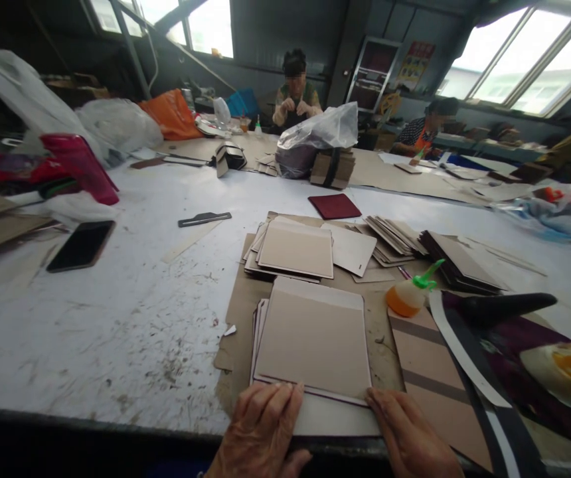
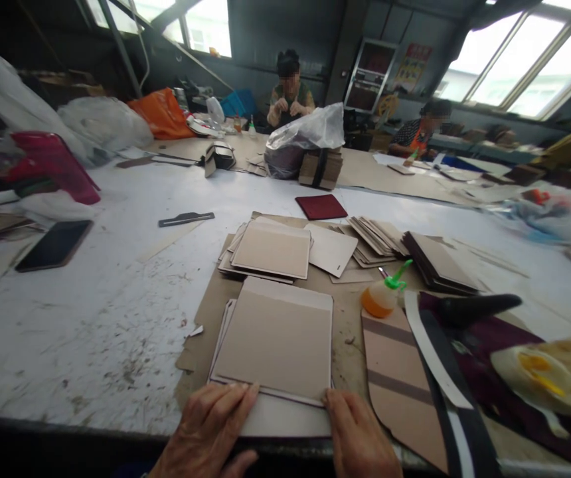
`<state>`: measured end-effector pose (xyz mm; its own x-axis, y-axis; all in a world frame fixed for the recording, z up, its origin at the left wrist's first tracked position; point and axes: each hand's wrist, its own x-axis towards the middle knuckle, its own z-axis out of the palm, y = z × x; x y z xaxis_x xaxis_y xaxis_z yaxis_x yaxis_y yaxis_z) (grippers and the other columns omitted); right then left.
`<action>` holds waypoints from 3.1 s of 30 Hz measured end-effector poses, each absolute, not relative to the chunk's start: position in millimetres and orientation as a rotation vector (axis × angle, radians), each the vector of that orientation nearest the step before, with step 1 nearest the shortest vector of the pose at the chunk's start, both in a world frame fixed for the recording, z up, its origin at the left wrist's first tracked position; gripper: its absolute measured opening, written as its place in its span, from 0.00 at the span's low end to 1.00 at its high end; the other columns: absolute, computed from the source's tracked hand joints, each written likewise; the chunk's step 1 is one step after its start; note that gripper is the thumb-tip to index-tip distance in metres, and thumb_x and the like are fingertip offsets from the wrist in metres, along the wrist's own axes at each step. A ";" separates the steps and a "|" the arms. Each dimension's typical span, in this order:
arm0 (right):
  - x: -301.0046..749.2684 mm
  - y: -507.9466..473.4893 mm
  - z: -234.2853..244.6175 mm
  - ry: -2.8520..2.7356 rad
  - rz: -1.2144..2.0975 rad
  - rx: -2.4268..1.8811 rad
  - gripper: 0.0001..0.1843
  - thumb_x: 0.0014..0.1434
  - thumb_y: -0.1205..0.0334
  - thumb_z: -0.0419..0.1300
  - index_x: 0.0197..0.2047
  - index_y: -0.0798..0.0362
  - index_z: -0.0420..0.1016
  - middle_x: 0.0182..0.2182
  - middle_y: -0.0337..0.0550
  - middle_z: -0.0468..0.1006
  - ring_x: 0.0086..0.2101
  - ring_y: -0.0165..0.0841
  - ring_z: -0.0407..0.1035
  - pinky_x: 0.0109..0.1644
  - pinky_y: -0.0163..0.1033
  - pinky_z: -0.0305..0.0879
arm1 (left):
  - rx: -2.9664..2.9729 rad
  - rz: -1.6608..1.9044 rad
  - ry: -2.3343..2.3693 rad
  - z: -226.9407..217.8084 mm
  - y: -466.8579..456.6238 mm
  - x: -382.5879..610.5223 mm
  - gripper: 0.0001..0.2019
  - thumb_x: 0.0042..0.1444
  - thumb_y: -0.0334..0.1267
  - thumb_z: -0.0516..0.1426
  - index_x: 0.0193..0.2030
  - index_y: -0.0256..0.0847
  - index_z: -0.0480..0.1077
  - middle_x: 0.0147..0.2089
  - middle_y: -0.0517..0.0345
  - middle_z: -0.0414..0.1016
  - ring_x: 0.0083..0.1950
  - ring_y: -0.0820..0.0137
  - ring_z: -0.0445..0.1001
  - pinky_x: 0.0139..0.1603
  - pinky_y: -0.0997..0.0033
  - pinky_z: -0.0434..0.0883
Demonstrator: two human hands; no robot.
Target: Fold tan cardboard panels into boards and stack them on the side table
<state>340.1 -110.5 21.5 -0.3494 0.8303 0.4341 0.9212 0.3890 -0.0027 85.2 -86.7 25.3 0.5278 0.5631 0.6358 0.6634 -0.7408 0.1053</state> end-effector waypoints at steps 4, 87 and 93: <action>344.4 -109.0 17.9 -2.290 -0.346 -1.523 0.15 0.63 0.59 0.42 0.46 0.53 0.66 0.36 0.45 0.74 0.36 0.30 0.71 0.38 0.29 0.68 | -2.627 -0.982 -1.110 28.4 -88.4 87.1 0.20 0.60 0.43 0.47 0.50 0.29 0.65 0.47 0.48 0.68 0.49 0.64 0.62 0.52 0.66 0.57; 247.1 32.0 53.8 -2.150 -0.503 -1.926 0.08 0.59 0.61 0.49 0.34 0.55 0.65 0.31 0.47 0.67 0.35 0.39 0.57 0.36 0.40 0.49 | -2.717 -0.947 -1.219 24.2 -89.9 90.9 0.19 0.54 0.39 0.54 0.53 0.41 0.64 0.54 0.50 0.63 0.58 0.60 0.57 0.59 0.57 0.51; 248.1 33.1 52.8 -2.157 -0.537 -1.890 0.08 0.59 0.61 0.49 0.32 0.55 0.65 0.30 0.46 0.67 0.34 0.38 0.58 0.35 0.39 0.49 | -2.701 -0.938 -1.204 22.0 -90.2 89.6 0.19 0.55 0.39 0.54 0.53 0.41 0.64 0.54 0.50 0.63 0.58 0.60 0.57 0.59 0.57 0.51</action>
<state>248.1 33.1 52.8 -0.1466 0.9049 0.3997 0.9866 0.1046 0.1252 89.6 -90.2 22.0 0.5161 0.6638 0.5413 0.6871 -0.6981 0.2011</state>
